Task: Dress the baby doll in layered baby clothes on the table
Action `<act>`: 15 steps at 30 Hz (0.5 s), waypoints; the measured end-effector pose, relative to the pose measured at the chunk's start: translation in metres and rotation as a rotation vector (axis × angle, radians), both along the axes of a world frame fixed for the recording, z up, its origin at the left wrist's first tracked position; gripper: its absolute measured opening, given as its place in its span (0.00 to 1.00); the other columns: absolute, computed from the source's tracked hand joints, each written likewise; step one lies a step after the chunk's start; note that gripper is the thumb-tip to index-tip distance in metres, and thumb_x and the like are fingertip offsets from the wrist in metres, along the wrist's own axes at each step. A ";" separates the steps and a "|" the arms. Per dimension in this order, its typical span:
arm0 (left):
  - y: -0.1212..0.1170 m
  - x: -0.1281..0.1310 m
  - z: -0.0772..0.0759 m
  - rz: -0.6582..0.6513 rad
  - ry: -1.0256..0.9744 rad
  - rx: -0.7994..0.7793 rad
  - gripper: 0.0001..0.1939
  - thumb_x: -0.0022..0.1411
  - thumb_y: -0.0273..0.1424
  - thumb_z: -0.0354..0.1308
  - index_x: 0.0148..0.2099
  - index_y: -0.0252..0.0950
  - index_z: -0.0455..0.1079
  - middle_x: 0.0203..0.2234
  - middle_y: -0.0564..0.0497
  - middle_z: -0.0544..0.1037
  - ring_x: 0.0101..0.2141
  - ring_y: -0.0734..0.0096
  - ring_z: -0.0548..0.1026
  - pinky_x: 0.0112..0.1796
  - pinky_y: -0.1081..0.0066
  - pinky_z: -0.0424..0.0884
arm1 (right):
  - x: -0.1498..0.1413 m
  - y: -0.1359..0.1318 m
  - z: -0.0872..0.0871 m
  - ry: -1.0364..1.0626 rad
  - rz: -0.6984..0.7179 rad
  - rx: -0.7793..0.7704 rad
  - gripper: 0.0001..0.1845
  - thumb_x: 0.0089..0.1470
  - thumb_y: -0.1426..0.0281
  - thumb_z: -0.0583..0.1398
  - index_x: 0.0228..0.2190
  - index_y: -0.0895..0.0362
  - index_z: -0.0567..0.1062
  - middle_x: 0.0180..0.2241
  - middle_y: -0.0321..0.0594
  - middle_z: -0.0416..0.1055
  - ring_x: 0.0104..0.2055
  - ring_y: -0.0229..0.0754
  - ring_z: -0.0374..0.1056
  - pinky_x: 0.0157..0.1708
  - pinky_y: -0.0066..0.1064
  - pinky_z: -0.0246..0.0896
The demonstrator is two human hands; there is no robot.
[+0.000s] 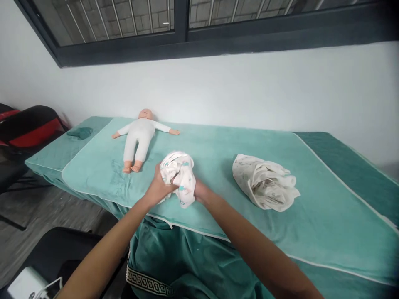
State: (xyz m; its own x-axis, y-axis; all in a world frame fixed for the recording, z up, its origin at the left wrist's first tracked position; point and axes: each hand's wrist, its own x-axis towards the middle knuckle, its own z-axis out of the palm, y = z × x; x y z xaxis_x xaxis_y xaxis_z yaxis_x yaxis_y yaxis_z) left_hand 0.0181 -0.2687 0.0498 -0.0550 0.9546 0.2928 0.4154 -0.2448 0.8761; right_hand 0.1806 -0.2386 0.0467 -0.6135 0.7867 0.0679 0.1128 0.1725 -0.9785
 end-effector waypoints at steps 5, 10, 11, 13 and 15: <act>-0.065 -0.051 -0.053 0.312 -0.008 -0.139 0.23 0.51 0.34 0.61 0.51 0.42 0.73 0.51 0.47 0.79 0.55 0.48 0.74 0.63 0.47 0.64 | 0.001 -0.006 -0.024 0.159 0.386 -0.307 0.24 0.48 0.56 0.69 0.47 0.50 0.78 0.49 0.40 0.78 0.53 0.52 0.73 0.57 0.46 0.67; -0.157 -0.103 -0.109 0.811 0.065 -0.247 0.26 0.50 0.31 0.55 0.54 0.45 0.71 0.52 0.48 0.79 0.58 0.47 0.73 0.63 0.48 0.64 | 0.033 0.019 -0.053 0.354 0.027 -0.468 0.16 0.51 0.61 0.68 0.42 0.49 0.79 0.50 0.43 0.76 0.50 0.49 0.74 0.53 0.45 0.68; -0.173 -0.113 -0.118 0.890 0.089 -0.288 0.27 0.50 0.32 0.55 0.55 0.45 0.70 0.53 0.47 0.78 0.58 0.47 0.73 0.62 0.50 0.65 | 0.038 0.024 -0.058 0.437 -0.062 -0.508 0.13 0.52 0.61 0.67 0.41 0.48 0.79 0.48 0.42 0.76 0.49 0.48 0.74 0.53 0.44 0.69; -0.205 -0.134 -0.129 1.037 0.172 -0.368 0.28 0.52 0.36 0.52 0.57 0.44 0.69 0.54 0.44 0.77 0.59 0.45 0.72 0.59 0.48 0.67 | 0.045 0.032 -0.064 0.562 -0.184 -0.568 0.09 0.52 0.63 0.67 0.38 0.46 0.79 0.45 0.40 0.77 0.46 0.46 0.74 0.52 0.43 0.69; -0.233 -0.157 -0.131 1.095 0.269 -0.444 0.30 0.50 0.40 0.49 0.56 0.41 0.70 0.47 0.38 0.80 0.56 0.33 0.73 0.55 0.35 0.65 | 0.047 0.033 -0.066 0.616 -0.235 -0.613 0.07 0.50 0.65 0.68 0.35 0.47 0.80 0.41 0.38 0.76 0.42 0.43 0.73 0.49 0.39 0.70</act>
State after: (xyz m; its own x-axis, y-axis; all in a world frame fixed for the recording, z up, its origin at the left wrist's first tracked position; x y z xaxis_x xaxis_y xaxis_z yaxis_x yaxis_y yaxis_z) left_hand -0.1386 -0.5014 -0.0810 -0.8839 0.4611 0.0780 0.3962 0.6499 0.6486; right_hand 0.2279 -0.2052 -0.0196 -0.4259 0.8937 -0.1412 -0.4961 -0.3612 -0.7896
